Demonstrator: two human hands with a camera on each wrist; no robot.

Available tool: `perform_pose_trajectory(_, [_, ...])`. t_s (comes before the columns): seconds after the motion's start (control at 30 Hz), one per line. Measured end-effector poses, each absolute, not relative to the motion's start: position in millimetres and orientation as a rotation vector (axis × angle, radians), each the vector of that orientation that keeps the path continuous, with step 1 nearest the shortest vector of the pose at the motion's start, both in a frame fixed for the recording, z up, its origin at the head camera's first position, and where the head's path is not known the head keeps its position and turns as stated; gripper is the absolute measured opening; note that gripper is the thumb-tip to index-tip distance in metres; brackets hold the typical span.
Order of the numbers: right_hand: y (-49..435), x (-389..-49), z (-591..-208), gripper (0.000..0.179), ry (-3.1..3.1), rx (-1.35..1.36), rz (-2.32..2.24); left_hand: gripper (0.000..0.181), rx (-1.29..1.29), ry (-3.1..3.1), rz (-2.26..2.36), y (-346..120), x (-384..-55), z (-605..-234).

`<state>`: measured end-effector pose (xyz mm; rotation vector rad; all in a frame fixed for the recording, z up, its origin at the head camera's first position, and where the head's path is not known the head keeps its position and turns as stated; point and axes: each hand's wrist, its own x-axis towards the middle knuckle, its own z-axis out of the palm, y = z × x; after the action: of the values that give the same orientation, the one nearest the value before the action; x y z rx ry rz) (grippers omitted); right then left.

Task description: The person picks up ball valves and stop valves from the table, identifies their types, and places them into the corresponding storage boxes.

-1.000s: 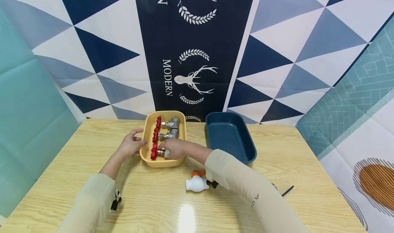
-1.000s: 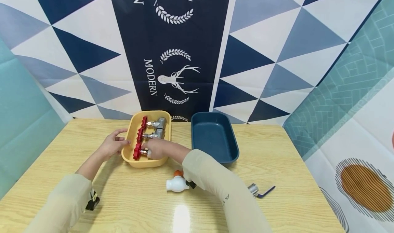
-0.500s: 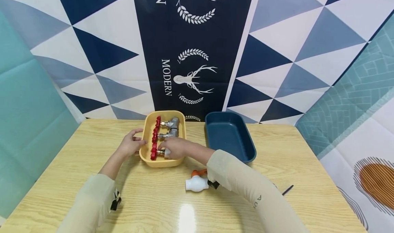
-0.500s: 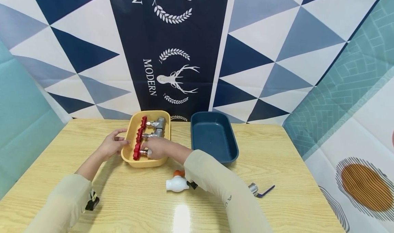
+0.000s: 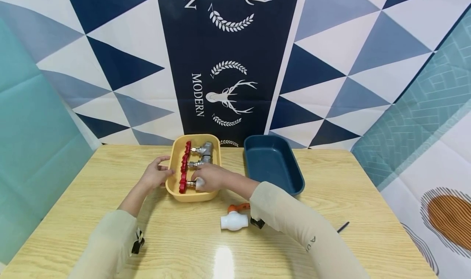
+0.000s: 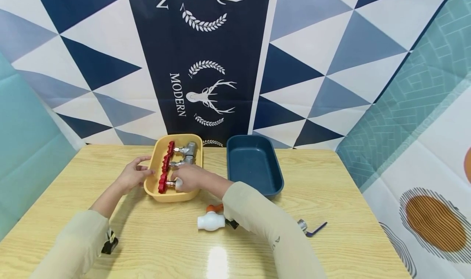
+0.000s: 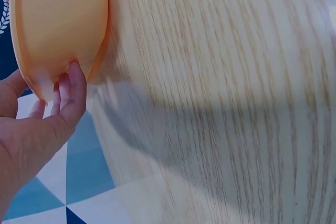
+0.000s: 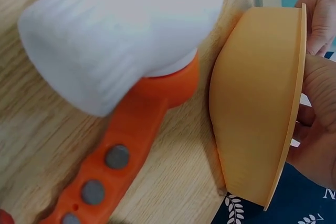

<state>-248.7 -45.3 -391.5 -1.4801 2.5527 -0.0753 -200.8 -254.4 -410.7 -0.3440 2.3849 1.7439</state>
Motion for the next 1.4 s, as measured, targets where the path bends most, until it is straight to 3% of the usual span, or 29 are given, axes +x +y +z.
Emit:
perform_pose_trajectory(0.87, [-14.5, -243.1, -377.8, 0.037, 2.558, -1.247, -0.588, 0.059, -0.391, 2.491, 1.709, -246.9, -198.6, -407.1])
perform_pose_trajectory(1.4, [9.1, -234.7, -356.3, 0.039, 2.565, -1.111, -0.763, 0.059, -0.371, 2.61, 1.786, -249.0, -190.6, -379.5])
